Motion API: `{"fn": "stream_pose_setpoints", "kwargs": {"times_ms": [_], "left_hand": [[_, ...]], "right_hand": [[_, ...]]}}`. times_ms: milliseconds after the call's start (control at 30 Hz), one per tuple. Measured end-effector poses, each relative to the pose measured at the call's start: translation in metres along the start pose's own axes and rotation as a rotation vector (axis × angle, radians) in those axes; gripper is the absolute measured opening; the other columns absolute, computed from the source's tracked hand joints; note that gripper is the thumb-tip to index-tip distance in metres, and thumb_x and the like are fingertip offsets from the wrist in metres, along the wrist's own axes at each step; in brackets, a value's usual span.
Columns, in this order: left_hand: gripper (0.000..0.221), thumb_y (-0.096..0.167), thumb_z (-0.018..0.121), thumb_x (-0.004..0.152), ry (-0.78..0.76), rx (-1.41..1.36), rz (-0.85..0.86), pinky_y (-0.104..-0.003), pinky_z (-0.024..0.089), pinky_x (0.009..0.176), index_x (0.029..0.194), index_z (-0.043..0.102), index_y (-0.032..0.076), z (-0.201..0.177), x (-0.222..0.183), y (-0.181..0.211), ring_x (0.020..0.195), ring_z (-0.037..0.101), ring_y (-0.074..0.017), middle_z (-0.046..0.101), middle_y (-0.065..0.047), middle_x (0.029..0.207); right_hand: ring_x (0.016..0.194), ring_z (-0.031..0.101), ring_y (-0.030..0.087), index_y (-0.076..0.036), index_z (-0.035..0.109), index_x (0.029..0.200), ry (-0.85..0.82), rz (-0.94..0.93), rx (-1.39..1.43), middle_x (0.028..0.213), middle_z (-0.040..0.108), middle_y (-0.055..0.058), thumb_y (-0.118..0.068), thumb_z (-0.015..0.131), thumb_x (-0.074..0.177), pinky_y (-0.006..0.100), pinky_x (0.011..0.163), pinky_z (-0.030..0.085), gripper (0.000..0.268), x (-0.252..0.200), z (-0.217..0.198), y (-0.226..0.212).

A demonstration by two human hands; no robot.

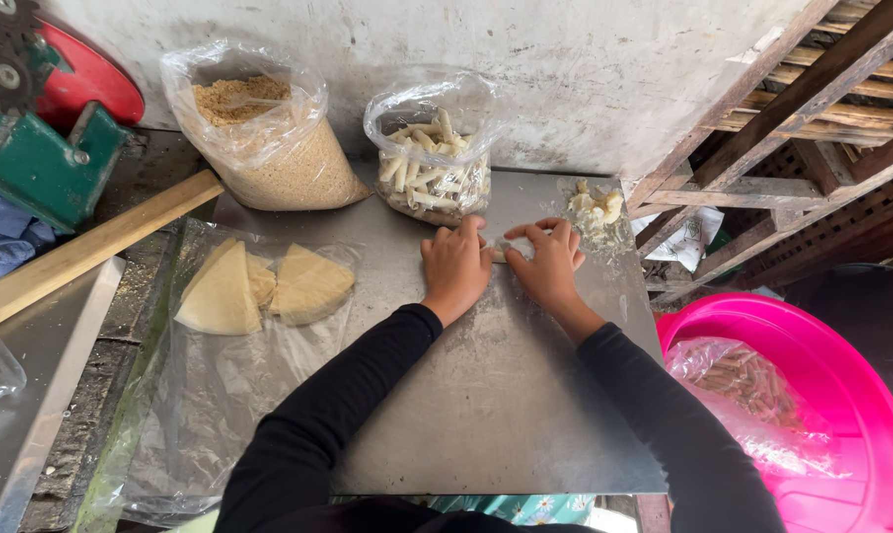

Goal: The person places a small amount of filling from a plastic bag onto triangular pastry sheets and then rolls them into cylindrical shapes by hand.

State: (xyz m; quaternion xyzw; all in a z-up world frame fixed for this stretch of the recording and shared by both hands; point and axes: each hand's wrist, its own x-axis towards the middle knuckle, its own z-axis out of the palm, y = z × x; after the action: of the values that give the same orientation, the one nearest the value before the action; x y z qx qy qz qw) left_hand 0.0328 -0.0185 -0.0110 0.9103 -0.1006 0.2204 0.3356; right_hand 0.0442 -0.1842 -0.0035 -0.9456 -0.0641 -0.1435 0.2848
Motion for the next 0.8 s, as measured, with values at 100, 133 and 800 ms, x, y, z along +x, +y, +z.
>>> {"fn": "stream_pose_setpoints", "kwargs": {"times_ms": [100, 133, 800], "left_hand": [[0.038, 0.018, 0.073, 0.083, 0.095, 0.090, -0.025, -0.046, 0.036, 0.080, 0.116, 0.056, 0.010, 0.012, 0.009, 0.001, 0.096, 0.063, -0.0300, 0.072, -0.008, 0.104], [0.038, 0.018, 0.071, 0.085, 0.070, 0.103, -0.041, -0.046, 0.036, 0.081, 0.119, 0.056, 0.010, 0.015, 0.012, 0.001, 0.097, 0.063, -0.0293, 0.071, -0.007, 0.101], [0.033, 0.017, 0.068, 0.096, -0.155, -0.178, -0.101, -0.048, 0.040, 0.087, 0.127, 0.059, 0.011, -0.020, 0.010, -0.002, 0.091, 0.071, -0.0248, 0.078, -0.002, 0.094]], "right_hand": [[0.121, 0.039, 0.033, -0.020, 0.072, 0.112, 0.019, -0.029, -0.049, 0.127, 0.046, 0.012, -0.028, 0.074, 0.082, 0.047, 0.098, 0.027, 0.032, 0.015, 0.010, -0.001], [0.121, 0.039, 0.033, -0.020, 0.071, 0.113, 0.013, -0.038, -0.057, 0.126, 0.047, 0.013, -0.029, 0.074, 0.084, 0.047, 0.098, 0.027, 0.031, 0.020, 0.013, 0.000], [0.116, 0.046, 0.028, -0.018, 0.071, 0.123, 0.071, -0.277, 0.091, 0.122, 0.053, 0.008, -0.027, 0.078, 0.090, 0.042, 0.101, 0.030, 0.035, -0.005, -0.038, -0.010]]}}
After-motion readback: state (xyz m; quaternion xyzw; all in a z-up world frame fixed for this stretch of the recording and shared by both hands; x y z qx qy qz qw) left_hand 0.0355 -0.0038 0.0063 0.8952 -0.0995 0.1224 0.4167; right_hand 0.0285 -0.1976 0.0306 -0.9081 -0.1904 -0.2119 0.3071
